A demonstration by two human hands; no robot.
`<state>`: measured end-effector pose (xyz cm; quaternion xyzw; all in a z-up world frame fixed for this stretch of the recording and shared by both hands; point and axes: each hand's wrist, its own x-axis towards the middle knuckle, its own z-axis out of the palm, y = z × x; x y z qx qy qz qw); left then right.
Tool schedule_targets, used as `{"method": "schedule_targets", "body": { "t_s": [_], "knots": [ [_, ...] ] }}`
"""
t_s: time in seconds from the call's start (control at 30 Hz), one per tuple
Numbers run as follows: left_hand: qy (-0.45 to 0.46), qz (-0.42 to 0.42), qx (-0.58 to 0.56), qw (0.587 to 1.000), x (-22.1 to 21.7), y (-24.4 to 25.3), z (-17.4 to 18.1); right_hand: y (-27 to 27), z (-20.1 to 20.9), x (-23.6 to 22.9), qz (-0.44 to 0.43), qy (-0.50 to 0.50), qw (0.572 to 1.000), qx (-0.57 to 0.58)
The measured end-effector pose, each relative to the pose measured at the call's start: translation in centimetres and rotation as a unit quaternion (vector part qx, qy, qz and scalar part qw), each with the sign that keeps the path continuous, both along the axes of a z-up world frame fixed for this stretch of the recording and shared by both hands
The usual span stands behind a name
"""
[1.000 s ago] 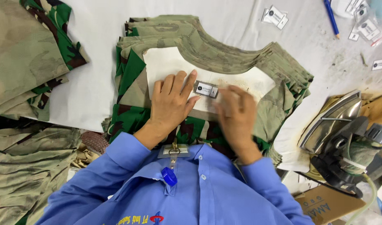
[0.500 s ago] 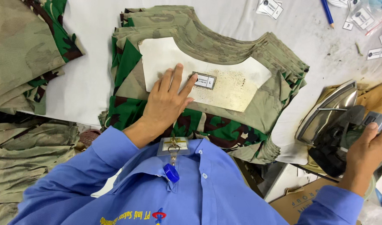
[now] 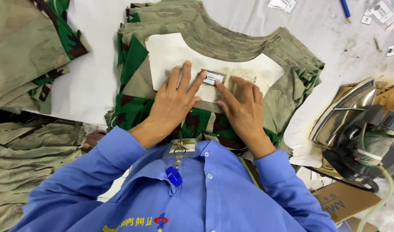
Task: The person repeatedly places a white paper template over the collar area of a camouflage-patterned shirt, positions a small rectangular label on the template, and presses it with a hot iron. After each press, the person removes the template and label, then repeats the process on the next shirt in the stack.
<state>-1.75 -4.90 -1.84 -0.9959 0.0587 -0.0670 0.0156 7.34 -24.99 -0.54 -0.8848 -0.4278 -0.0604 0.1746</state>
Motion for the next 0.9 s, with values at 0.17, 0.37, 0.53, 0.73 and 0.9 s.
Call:
{"method": "schedule_targets", "body": {
  "t_s": [0.17, 0.37, 0.53, 0.73, 0.9],
  "knots": [
    [0.011, 0.009, -0.02, 1.0, -0.2, -0.1, 0.1, 0.1, -0.1, 0.0, 0.009, -0.029, 0.999, -0.027],
    [0.009, 0.007, -0.028, 1.0, -0.3, -0.2, 0.0, 0.1, 0.2, -0.1, -0.007, 0.047, 0.999, 0.0],
    [0.044, 0.006, -0.01, 0.999, -0.2, -0.8, 0.7, 0.1, -0.8, -0.7, -0.02, 0.007, 1.0, -0.019],
    [0.052, 0.006, -0.021, 0.998, -0.1, -0.8, 0.8, 0.1, -0.6, -0.6, -0.014, -0.001, 1.0, -0.005],
    [0.049, 0.009, -0.03, 0.998, -0.3, -0.9, 0.4, 0.1, -0.1, -0.6, -0.02, 0.06, 0.998, 0.013]
  ]
}}
